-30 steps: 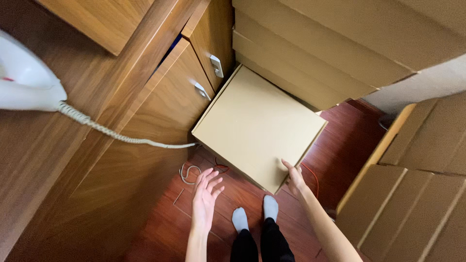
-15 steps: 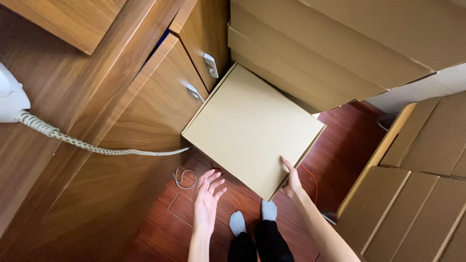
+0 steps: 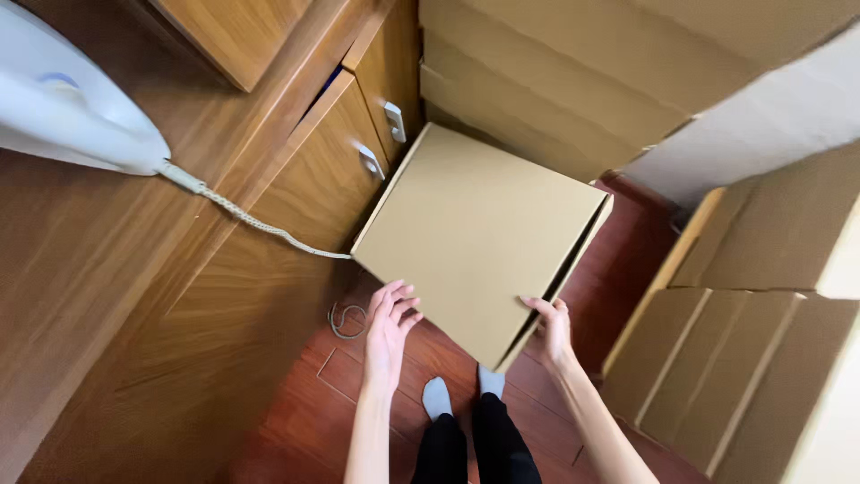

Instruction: The person unpacks t-shirts from cardboard boxes, removes them from plastic bags, and hangs them on a clothing rack. The person also places empty plastic bags into boxes and stacks the boxes.

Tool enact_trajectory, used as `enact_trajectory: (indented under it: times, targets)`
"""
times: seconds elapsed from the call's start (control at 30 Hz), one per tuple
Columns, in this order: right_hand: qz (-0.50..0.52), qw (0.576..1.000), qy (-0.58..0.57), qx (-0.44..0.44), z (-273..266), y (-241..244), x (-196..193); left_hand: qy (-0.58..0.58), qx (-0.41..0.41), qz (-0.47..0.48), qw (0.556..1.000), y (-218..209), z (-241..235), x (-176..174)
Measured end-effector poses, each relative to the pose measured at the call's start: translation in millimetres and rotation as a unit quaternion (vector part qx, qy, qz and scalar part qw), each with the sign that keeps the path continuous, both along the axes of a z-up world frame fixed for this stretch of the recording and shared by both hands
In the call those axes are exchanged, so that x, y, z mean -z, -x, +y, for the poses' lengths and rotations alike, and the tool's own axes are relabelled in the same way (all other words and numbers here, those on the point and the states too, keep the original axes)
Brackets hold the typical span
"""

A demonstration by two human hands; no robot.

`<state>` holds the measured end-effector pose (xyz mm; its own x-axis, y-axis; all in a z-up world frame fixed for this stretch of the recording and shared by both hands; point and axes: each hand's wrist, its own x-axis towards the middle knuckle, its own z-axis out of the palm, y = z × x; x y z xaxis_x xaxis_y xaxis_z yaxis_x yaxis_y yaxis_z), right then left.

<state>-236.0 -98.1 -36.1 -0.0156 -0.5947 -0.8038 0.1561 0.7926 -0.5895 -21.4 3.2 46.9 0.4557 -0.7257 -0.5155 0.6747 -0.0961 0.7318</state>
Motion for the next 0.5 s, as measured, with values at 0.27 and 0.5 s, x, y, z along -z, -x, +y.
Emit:
enact_trajectory:
  times: [0.27,0.5]
  targets:
    - [-0.021,0.999,0.022,-0.012,57,86,-177,-0.111,0.004,-0.736,0.668,-14,80,-83]
    - [-0.039,0.995,0.071,-0.051,93,132,-269,-0.172,-0.027,-0.425,0.889,15,151,-245]
